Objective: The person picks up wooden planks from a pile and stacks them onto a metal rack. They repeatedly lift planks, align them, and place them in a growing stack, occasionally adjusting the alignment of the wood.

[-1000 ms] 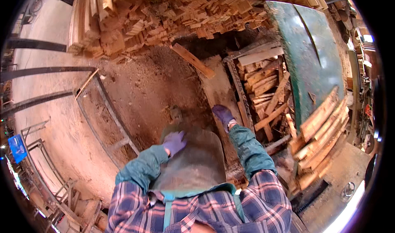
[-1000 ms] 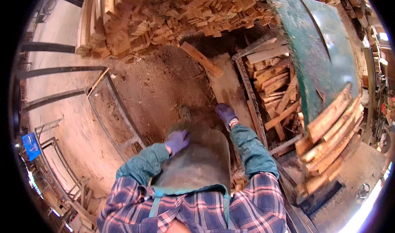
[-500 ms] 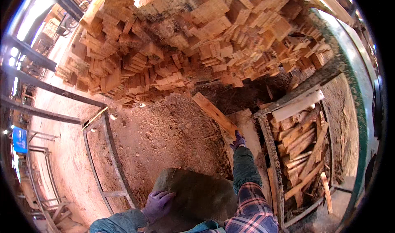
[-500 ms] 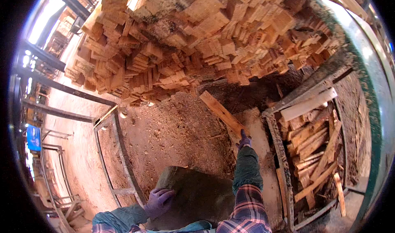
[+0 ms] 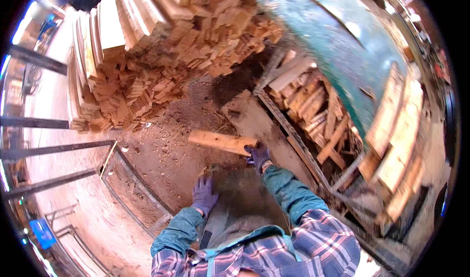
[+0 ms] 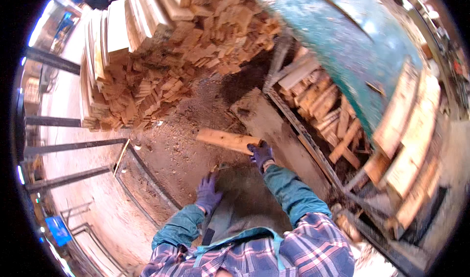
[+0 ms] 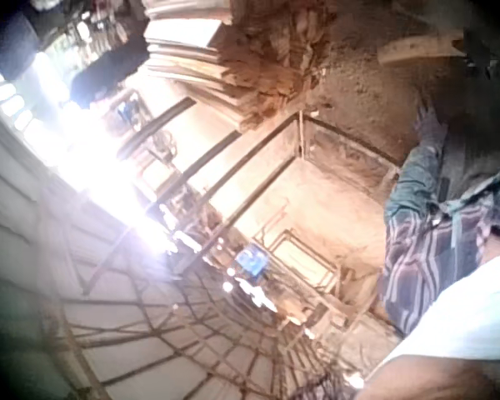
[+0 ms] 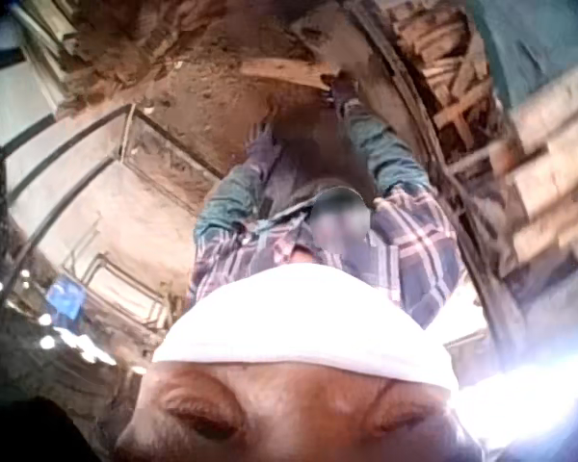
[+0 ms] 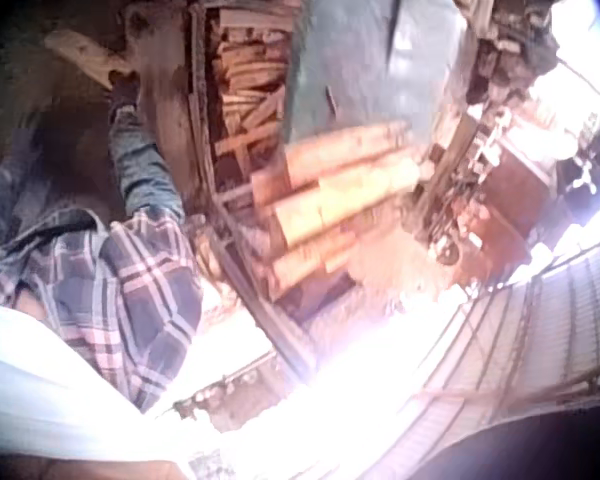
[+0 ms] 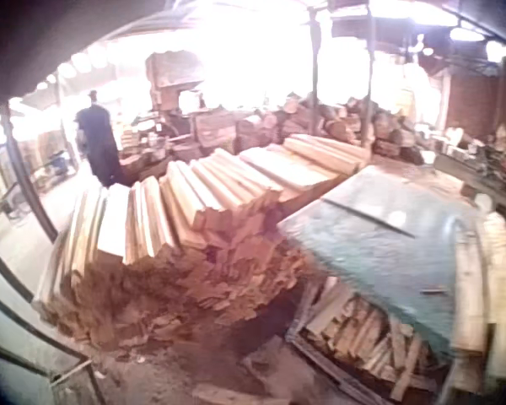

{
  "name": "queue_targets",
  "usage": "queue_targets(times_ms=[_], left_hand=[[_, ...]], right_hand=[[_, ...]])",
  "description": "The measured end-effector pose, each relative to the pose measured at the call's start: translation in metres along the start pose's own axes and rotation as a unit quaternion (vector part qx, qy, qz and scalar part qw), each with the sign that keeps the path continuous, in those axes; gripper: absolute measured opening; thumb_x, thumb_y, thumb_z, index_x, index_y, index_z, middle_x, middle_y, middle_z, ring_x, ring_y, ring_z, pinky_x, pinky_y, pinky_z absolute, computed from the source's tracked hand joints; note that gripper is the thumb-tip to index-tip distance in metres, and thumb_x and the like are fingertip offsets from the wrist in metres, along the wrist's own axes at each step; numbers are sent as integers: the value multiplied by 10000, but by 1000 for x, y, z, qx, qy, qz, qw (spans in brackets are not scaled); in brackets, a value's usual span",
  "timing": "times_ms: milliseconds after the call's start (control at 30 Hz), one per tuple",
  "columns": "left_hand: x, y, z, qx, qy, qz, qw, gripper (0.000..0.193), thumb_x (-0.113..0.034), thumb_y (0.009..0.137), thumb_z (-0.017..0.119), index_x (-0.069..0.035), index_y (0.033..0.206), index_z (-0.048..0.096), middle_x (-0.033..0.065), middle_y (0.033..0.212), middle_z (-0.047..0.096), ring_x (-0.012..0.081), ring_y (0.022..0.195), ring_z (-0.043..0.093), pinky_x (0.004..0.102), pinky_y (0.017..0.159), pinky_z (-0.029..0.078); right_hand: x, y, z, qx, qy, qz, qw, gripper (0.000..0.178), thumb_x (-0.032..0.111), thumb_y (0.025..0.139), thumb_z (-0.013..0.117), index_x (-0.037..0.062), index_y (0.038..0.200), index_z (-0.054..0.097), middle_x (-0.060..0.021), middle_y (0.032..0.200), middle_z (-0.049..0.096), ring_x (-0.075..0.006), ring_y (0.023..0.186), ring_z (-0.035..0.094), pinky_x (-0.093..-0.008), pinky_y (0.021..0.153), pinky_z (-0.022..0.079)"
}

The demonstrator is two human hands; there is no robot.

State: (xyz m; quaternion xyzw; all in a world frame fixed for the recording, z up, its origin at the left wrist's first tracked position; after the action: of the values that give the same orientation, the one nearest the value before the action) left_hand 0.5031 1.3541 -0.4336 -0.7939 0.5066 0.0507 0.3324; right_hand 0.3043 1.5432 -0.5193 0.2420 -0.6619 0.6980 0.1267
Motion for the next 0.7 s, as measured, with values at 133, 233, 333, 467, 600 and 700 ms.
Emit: queue_targets(times_ms=[133, 233, 333, 467, 600, 700], left_hand=[[-77, -17, -126, -55, 110, 101, 987, 814, -368, 682, 779, -213, 1409, 451, 193, 1447, 414, 458, 1314, 384, 568, 1082, 322], [-112, -41, -194, -140, 121, 268, 945, 733, -284, 679, 774, -118, 1342, 509, 215, 1321, 523, 427, 1204, 497, 512, 1025, 398], [-152, -36, -236, -172, 26, 410, 895, 613, -219, 759, 685, -9, 1308, 512, 220, 1190, 605, 416, 1061, 588, 496, 953, 453], [-270, -35, -294, -58, -68, 503, 860, 508, -137, 820, 693, -15, 1288, 539, 200, 1132, 647, 359, 1000, 643, 427, 867, 518], [-387, -17, -294, 147, -235, 360, 891, 358, -133, 866, 718, 6, 1181, 618, 66, 923, 683, 105, 890, 603, 294, 772, 512], [-516, -5, -266, 304, -312, 288, 853, 386, -182, 841, 753, -26, 1174, 635, 9, 987, 657, 109, 816, 593, 278, 739, 503]], right_hand=[[54, -194, -36, 24, -12, -17, 999, 402, 227, 827, 762, 28, 1138, 602, -63, 885, 660, -152, 620, 605, -271, 499, 505], [110, -307, -43, 115, 29, -69, 990, 354, 254, 829, 766, 50, 1077, 618, -51, 867, 666, -141, 646, 617, -273, 501, 511], [165, -369, -66, 126, 40, -140, 981, 362, 332, 867, 727, 45, 1064, 627, -44, 858, 659, -123, 674, 620, -270, 535, 526], [220, -443, -117, 133, 231, -226, 937, 394, 354, 944, 640, 28, 1162, 616, -113, 957, 705, -181, 758, 691, -311, 645, 579], [251, -546, -245, -43, 225, -449, 864, 391, 311, 966, 611, 27, 1232, 591, -133, 1047, 700, -231, 896, 687, -362, 789, 579], [211, -577, -391, -240, 312, -467, 792, 324, 267, 951, 639, 24, 1165, 634, -130, 1015, 715, -218, 863, 706, -340, 737, 598]])
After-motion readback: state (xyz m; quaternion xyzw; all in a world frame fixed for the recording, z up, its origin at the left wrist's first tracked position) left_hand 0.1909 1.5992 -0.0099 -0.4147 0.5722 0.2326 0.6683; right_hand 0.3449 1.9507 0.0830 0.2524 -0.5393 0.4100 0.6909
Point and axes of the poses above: each hand's wrist, its own y-axis towards the middle knuckle, its own z-axis out of the palm, x = y × z, the point moved 9 cm from there along y, towards the middle knuckle
